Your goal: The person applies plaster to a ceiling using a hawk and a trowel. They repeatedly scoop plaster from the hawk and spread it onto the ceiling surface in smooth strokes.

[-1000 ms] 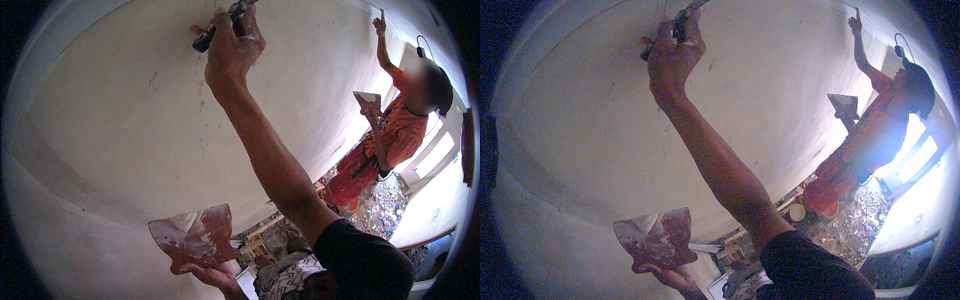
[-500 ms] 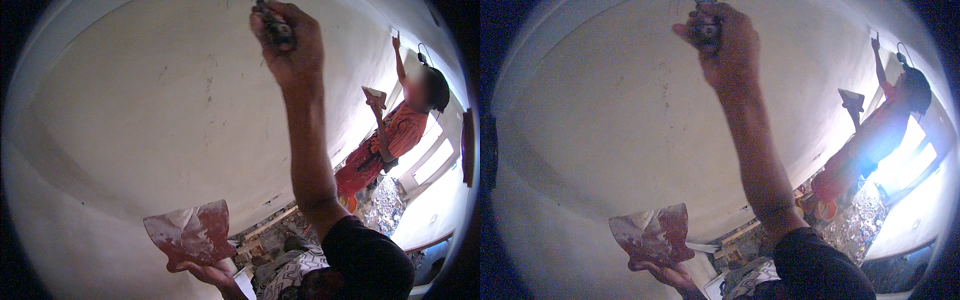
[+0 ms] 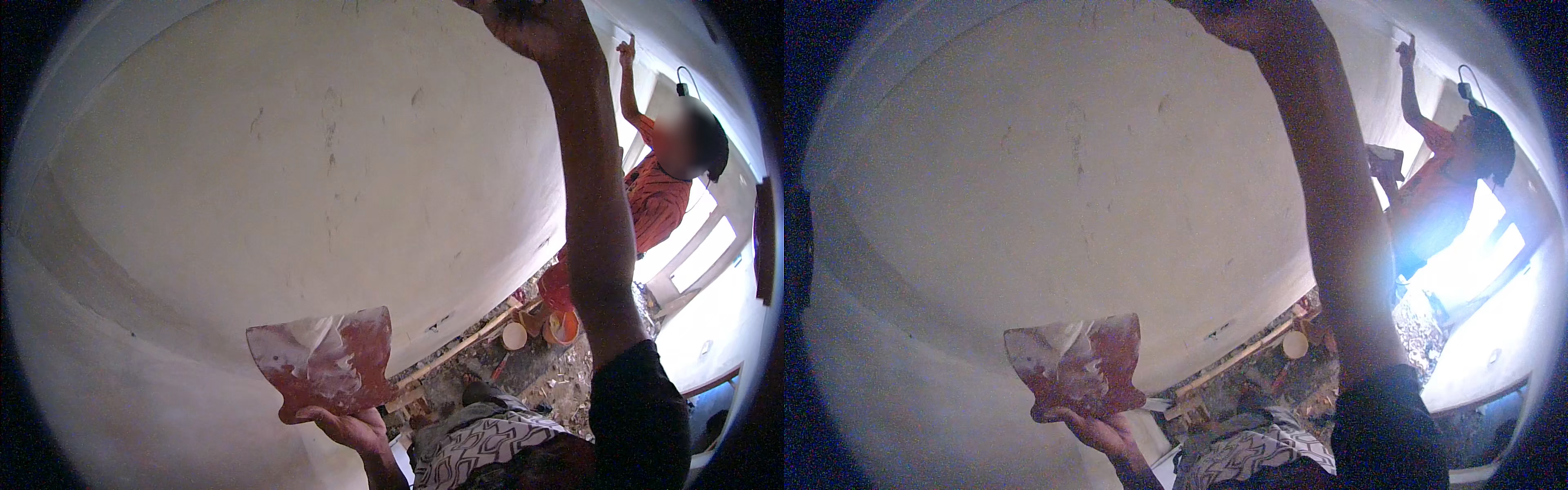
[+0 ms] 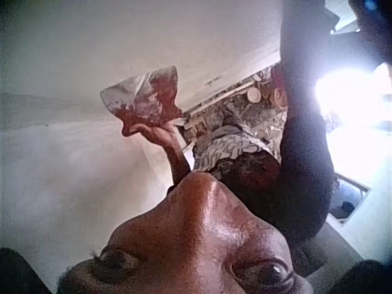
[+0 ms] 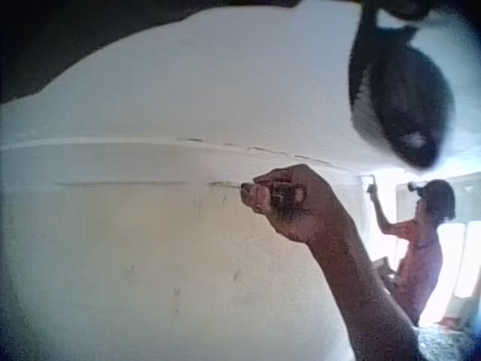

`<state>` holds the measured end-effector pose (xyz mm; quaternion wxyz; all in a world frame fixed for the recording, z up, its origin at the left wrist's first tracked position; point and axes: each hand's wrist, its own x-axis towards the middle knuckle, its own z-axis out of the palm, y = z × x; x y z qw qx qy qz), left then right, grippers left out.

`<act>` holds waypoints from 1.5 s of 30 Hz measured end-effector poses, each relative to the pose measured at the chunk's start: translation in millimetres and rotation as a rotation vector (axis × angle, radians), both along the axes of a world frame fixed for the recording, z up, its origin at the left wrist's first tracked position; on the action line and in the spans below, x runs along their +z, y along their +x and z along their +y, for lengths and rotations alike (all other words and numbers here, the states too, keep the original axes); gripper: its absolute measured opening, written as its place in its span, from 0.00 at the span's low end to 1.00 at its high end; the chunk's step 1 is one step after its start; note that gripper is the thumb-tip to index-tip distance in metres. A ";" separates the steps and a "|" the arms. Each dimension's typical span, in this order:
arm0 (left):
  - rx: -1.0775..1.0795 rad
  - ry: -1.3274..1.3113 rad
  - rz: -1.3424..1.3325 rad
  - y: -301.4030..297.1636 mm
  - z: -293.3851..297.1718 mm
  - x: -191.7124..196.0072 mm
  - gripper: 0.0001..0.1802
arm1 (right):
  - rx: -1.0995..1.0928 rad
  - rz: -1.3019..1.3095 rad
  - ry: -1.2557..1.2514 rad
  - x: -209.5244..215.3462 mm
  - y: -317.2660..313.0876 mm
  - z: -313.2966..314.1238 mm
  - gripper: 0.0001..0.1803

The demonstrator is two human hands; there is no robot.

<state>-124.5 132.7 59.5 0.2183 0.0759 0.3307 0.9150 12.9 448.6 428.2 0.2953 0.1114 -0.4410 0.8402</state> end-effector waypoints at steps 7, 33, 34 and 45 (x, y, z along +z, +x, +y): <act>-0.077 0.052 -0.003 -2.2 9.4 -8.8 0.51 | -0.315 -0.174 0.103 35.8 14.4 -5.9 0.14; 0.043 -0.007 0.001 -6.4 1.3 -30.1 0.50 | -0.559 -0.047 0.229 -28.6 4.8 16.0 0.14; 0.059 -0.026 -0.002 -5.4 2.7 -29.4 0.50 | -0.599 0.004 0.236 -46.1 3.3 15.2 0.14; 0.045 -0.062 0.026 3.2 9.9 -9.2 0.50 | -1.275 0.178 0.130 -86.1 -82.3 18.2 0.06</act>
